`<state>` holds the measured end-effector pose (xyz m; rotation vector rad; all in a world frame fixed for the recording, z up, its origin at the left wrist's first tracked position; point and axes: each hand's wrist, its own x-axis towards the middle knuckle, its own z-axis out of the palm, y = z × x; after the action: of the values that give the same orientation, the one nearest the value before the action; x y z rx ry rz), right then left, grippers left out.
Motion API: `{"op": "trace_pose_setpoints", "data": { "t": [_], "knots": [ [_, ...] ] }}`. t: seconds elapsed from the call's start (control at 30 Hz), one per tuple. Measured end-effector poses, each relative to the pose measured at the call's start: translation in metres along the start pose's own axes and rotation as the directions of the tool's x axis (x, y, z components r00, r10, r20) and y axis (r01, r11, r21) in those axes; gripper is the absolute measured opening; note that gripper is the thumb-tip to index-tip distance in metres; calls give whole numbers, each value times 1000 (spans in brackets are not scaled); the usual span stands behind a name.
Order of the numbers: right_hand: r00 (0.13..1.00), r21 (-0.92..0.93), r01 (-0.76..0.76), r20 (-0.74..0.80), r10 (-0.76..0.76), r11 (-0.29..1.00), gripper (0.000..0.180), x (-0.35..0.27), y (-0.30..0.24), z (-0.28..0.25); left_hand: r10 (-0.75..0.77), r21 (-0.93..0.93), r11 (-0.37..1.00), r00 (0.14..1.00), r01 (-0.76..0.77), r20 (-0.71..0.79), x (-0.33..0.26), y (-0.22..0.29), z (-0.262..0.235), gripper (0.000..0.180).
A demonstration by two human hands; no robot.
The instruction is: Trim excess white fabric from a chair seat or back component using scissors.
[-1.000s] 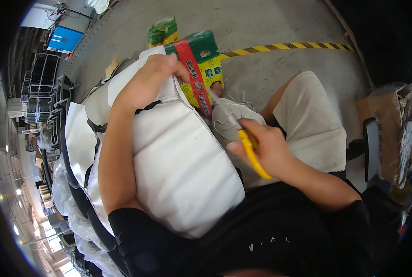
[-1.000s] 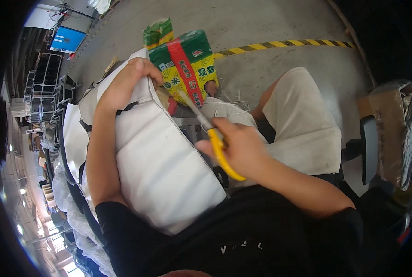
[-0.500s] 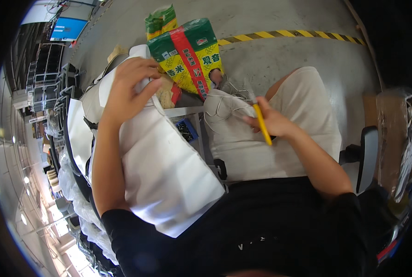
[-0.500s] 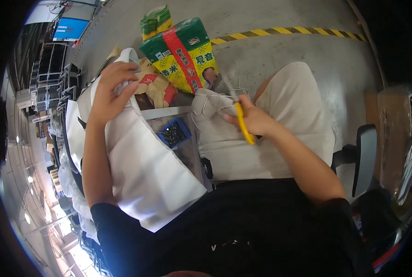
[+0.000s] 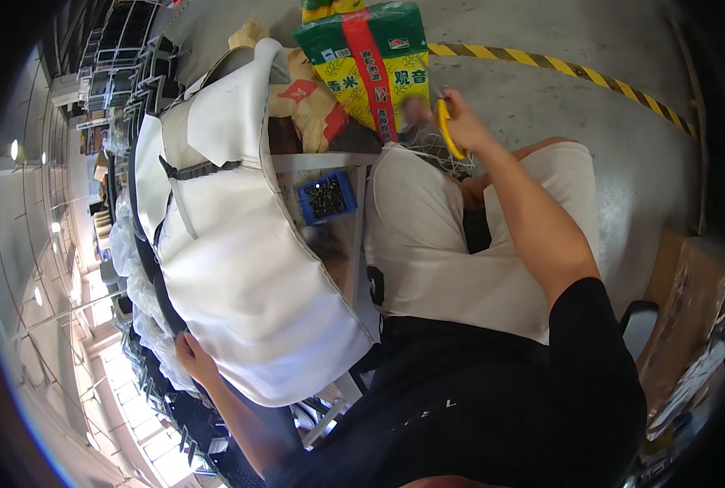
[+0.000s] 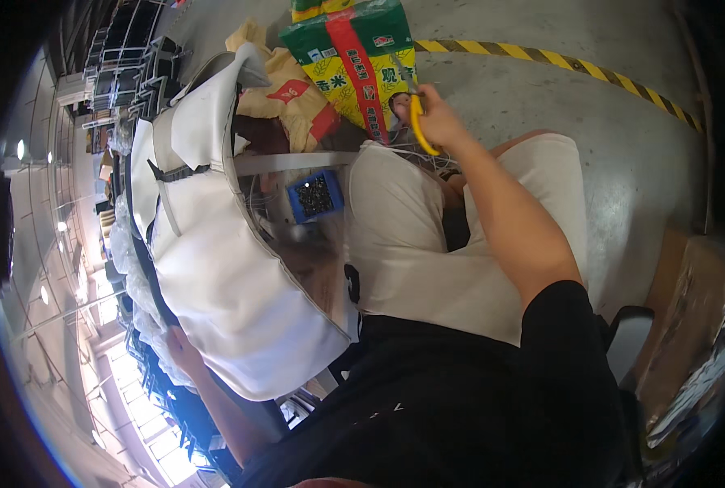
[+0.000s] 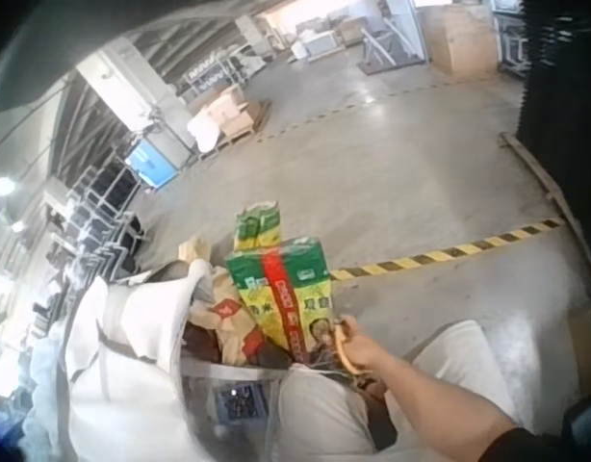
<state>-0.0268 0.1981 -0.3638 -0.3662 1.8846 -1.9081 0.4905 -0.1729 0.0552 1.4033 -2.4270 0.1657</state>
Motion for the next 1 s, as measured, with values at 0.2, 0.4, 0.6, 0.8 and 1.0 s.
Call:
{"op": "trace_pose_setpoints", "data": {
  "t": [0.2,0.4,0.6,0.8,1.0],
  "knots": [
    [953,-419,-255,46,301,872,69,-42,-66,7,-319,-78,944,947,320,16,-68,-15,29,70],
    [977,-247,124,201,-74,961,54,-45,-60,36,-368,31,929,930,368,0,-66,4,31,78],
    [993,-444,-22,93,71,896,50,-32,-52,44,-354,26,935,935,353,11,-69,0,30,77],
    [809,-196,-447,-505,300,873,51,-4,-17,-3,-327,8,945,945,327,29,-64,4,34,82],
    [688,-103,-457,-671,278,883,50,9,-39,-17,-350,27,936,937,350,7,-59,-20,31,82]
  ]
}}
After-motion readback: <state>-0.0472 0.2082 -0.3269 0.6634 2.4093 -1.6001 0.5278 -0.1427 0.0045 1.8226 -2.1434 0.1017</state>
